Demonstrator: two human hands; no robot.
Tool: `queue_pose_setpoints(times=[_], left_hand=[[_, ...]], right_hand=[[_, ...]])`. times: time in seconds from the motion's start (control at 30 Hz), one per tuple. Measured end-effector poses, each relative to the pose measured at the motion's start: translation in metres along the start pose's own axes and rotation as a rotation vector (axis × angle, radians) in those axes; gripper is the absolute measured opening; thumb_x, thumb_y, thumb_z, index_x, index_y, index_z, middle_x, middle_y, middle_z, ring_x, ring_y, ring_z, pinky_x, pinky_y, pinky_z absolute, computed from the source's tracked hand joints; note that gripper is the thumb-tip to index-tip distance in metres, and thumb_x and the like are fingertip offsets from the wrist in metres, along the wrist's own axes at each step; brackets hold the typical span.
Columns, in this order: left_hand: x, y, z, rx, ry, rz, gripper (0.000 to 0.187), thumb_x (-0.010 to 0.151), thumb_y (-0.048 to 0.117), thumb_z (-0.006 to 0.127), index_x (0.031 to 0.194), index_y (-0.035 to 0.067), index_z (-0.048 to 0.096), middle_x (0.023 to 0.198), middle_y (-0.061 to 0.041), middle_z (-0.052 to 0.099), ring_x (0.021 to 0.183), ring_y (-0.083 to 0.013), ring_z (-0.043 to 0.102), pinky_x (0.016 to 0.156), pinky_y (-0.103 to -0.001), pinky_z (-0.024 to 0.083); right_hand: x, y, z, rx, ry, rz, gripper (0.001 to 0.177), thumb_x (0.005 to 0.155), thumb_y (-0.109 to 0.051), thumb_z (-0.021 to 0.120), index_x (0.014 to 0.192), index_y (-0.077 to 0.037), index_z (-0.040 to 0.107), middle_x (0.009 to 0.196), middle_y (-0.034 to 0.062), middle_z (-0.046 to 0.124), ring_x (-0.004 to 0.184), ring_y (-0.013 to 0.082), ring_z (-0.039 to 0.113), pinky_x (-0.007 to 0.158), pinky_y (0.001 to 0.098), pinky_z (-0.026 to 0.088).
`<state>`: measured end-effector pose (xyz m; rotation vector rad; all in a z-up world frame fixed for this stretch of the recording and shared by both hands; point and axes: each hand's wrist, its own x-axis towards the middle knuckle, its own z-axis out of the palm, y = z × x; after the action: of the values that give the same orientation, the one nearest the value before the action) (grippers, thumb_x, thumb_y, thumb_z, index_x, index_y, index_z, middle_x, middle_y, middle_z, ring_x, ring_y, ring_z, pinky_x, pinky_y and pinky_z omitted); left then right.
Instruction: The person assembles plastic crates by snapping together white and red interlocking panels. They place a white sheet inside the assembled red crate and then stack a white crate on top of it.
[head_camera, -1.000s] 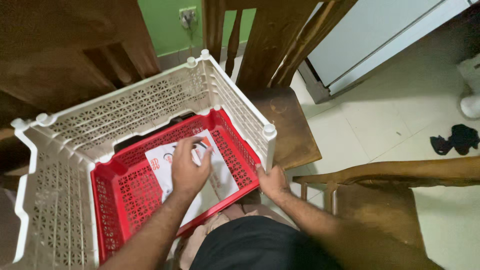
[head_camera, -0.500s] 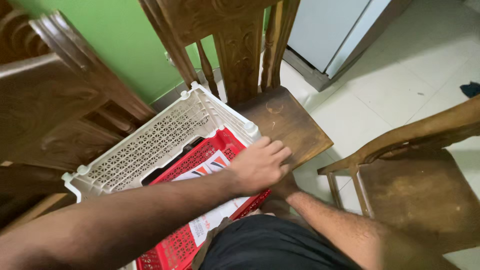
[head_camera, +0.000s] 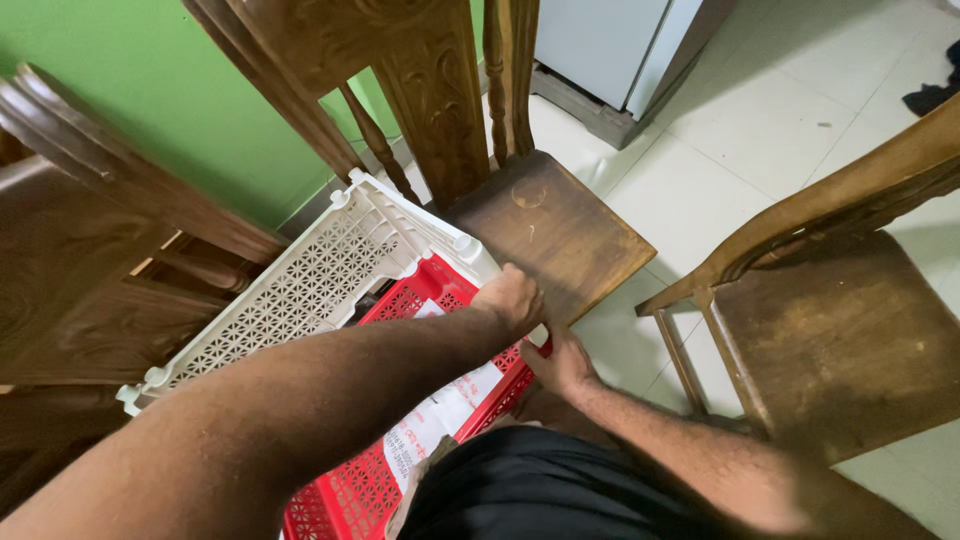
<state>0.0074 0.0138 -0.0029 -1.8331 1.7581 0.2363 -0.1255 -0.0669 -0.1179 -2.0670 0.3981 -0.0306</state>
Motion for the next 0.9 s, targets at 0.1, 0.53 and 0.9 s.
queue_pose_setpoints(times=[0.1, 0.53, 0.9], left_hand=[[-0.004, -0.001, -0.005, -0.019, -0.021, 0.019, 0.016, 0.093, 0.028, 0.066, 0.101, 0.019, 0.078, 0.097, 0.001, 0.076, 0.09, -0.0201, 0.073, 0.065, -0.037, 0.05], [-0.002, 0.017, 0.001, 0.001, -0.062, 0.039, 0.026, 0.09, 0.034, 0.07, 0.107, 0.017, 0.08, 0.104, -0.003, 0.077, 0.093, -0.0232, 0.074, 0.067, -0.04, 0.056], [-0.02, 0.007, -0.016, -0.065, -0.204, 0.067, 0.034, 0.09, 0.046, 0.068, 0.104, 0.018, 0.079, 0.102, -0.004, 0.077, 0.093, -0.0226, 0.074, 0.069, -0.042, 0.057]], right_hand=[[-0.001, -0.002, 0.002, 0.052, -0.107, 0.119, 0.069, 0.088, -0.035, 0.066, 0.147, -0.008, 0.043, 0.114, 0.0232, 0.07, 0.103, 0.0366, 0.07, 0.089, 0.0458, 0.056], [0.001, -0.044, -0.014, -0.183, -0.392, 0.195, 0.079, 0.091, -0.062, 0.054, 0.153, -0.019, 0.03, 0.146, 0.0105, 0.055, 0.14, 0.029, 0.049, 0.112, 0.0461, 0.036], [0.007, -0.032, 0.001, 0.14, -0.41, -0.002, 0.079, 0.09, -0.051, 0.062, 0.152, -0.011, 0.033, 0.144, 0.0153, 0.056, 0.137, 0.028, 0.052, 0.111, 0.0403, 0.042]])
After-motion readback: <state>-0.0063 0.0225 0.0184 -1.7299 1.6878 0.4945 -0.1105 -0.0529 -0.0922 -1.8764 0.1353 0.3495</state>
